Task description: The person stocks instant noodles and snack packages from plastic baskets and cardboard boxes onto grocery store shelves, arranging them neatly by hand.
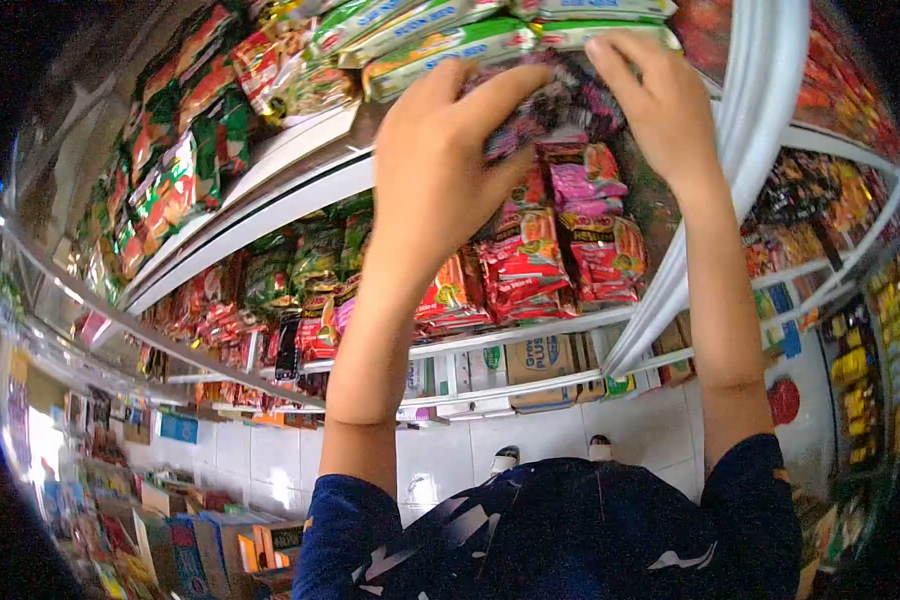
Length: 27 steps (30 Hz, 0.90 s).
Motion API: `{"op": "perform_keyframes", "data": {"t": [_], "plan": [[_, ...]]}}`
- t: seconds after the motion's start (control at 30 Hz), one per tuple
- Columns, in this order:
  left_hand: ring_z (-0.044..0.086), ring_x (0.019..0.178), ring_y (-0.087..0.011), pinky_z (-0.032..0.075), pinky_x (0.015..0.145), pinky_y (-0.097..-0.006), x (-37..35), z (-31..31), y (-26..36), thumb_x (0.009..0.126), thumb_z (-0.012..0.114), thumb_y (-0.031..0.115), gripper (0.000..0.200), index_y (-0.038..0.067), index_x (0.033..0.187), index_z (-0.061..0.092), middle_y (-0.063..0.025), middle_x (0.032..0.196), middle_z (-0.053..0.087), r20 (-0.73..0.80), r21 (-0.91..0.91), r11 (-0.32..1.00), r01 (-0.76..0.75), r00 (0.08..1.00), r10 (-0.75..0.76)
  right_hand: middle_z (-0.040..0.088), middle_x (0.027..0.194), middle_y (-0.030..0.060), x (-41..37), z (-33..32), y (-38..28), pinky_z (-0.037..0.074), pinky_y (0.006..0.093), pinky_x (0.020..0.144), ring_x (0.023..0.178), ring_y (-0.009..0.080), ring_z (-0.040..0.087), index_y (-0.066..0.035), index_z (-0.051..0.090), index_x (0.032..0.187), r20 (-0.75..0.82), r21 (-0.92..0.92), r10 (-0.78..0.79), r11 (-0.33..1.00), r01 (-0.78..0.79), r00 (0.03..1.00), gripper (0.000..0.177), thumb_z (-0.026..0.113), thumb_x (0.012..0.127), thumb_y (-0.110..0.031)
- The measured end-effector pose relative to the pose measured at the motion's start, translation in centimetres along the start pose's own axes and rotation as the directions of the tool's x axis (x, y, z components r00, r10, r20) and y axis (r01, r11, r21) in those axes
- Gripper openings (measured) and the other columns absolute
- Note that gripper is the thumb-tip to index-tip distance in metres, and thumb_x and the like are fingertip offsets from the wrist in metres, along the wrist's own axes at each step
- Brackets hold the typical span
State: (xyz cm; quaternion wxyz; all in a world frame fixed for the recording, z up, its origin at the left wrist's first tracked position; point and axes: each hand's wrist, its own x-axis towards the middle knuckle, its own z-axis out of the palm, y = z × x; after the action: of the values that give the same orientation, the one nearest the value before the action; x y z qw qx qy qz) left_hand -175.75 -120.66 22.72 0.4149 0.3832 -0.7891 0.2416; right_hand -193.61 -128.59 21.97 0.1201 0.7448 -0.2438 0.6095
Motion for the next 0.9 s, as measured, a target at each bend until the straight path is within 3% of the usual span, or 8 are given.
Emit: {"op": "perform_keyframes", "data": {"t": [0.03,0.2,0.33,0.4,0.43,0.6,0.77,0.9], "plan": [[0.054,0.086,-0.0279,0.043,0.073,-0.0357,-0.6,-1.4,-0.3,0.057,0.064,0.004,0.048,0.015,0.104,0.058,-0.0125,0.094,0.055,-0.007,-0.084,0.996,0.034,0.999,-0.035,0.057,0.066,0.0098,-0.4,0.5,0.3,0.042,0.0375,0.058,0.063,0.028,0.055,-0.004,0.061,0.073,0.048,-0.304,-0.042,0.951,0.055,0.998,0.026,0.051,0.081,-0.026],[0.054,0.094,-0.0215,0.043,0.079,-0.0295,-1.6,-8.1,-4.5,0.058,0.057,-0.008,0.063,0.017,0.115,0.055,-0.009,0.105,0.055,-0.317,0.054,0.969,0.239,0.925,-0.211,0.056,0.063,0.0066,-0.8,2.4,0.7,0.04,0.0365,0.054,0.06,0.0246,0.055,-0.006,0.058,0.065,-0.18,-0.324,-0.131,0.944,0.067,0.975,0.018,0.056,0.074,-0.022],[0.053,0.1,-0.0249,0.041,0.084,-0.032,-1.0,-8.8,-9.6,0.075,0.064,0.019,0.039,0.012,0.112,0.057,-0.0137,0.109,0.055,0.098,0.406,0.864,0.298,0.926,-0.365,0.054,0.06,0.0052,-1.0,2.4,1.0,0.039,0.0352,0.053,0.058,0.0234,0.054,-0.007,0.056,0.063,-0.212,-0.298,-0.158,0.95,0.09,0.964,0.016,0.057,0.073,-0.02],[0.056,0.095,-0.0284,0.042,0.081,-0.0333,0.0,-7.2,-7.8,0.077,0.059,0.041,0.041,0.01,0.105,0.061,-0.015,0.104,0.057,0.097,0.608,0.637,0.473,0.752,-0.652,0.053,0.058,0.0048,-1.0,2.3,1.2,0.038,0.0352,0.052,0.056,0.023,0.053,-0.008,0.054,0.062,-0.223,-0.296,-0.2,0.947,0.129,0.954,0.016,0.058,0.073,-0.019],[0.058,0.089,-0.0316,0.043,0.079,-0.0349,0.0,-7.3,-8.4,0.078,0.053,0.05,0.048,0.009,0.101,0.062,-0.016,0.096,0.06,0.082,0.64,0.639,0.427,0.789,-0.609,0.052,0.057,0.0048,-1.0,2.2,1.3,0.037,0.035,0.051,0.055,0.0227,0.052,-0.008,0.053,0.061,-0.204,-0.305,-0.204,0.943,0.136,0.958,0.017,0.058,0.073,-0.019],[0.062,0.075,-0.0274,0.047,0.065,-0.0377,-1.4,-11.0,-12.2,0.075,0.054,0.052,0.044,0.015,0.094,0.066,-0.0127,0.082,0.064,-0.011,0.809,0.328,0.488,0.57,-0.822,0.051,0.055,0.0052,-1.0,2.4,1.5,0.035,0.0346,0.049,0.053,0.0226,0.051,-0.008,0.052,0.059,-0.231,-0.286,-0.233,0.944,0.163,0.945,0.018,0.059,0.073,-0.019],[0.061,0.078,-0.0283,0.046,0.072,-0.0335,-0.3,-7.8,-8.1,0.076,0.056,0.05,0.047,0.008,0.097,0.063,-0.0151,0.086,0.063,0.086,0.664,0.606,0.438,0.76,-0.644,0.053,0.056,0.005,-1.1,2.3,1.4,0.037,0.0346,0.05,0.054,0.0228,0.052,-0.008,0.054,0.06,-0.216,-0.318,-0.223,0.936,0.148,0.95,0.018,0.059,0.073,-0.019],[0.061,0.082,-0.0305,0.046,0.072,-0.0346,0.9,-6.4,-4.2,0.074,0.059,0.044,0.043,0.007,0.097,0.063,-0.0142,0.091,0.063,0.124,0.781,0.56,0.275,0.811,-0.572,0.058,0.062,0.0047,-1.0,2.1,1.1,0.039,0.0342,0.053,0.059,0.0233,0.055,-0.009,0.057,0.064,-0.227,-0.292,-0.198,0.948,0.127,0.954,0.015,0.059,0.074,-0.019]]}}
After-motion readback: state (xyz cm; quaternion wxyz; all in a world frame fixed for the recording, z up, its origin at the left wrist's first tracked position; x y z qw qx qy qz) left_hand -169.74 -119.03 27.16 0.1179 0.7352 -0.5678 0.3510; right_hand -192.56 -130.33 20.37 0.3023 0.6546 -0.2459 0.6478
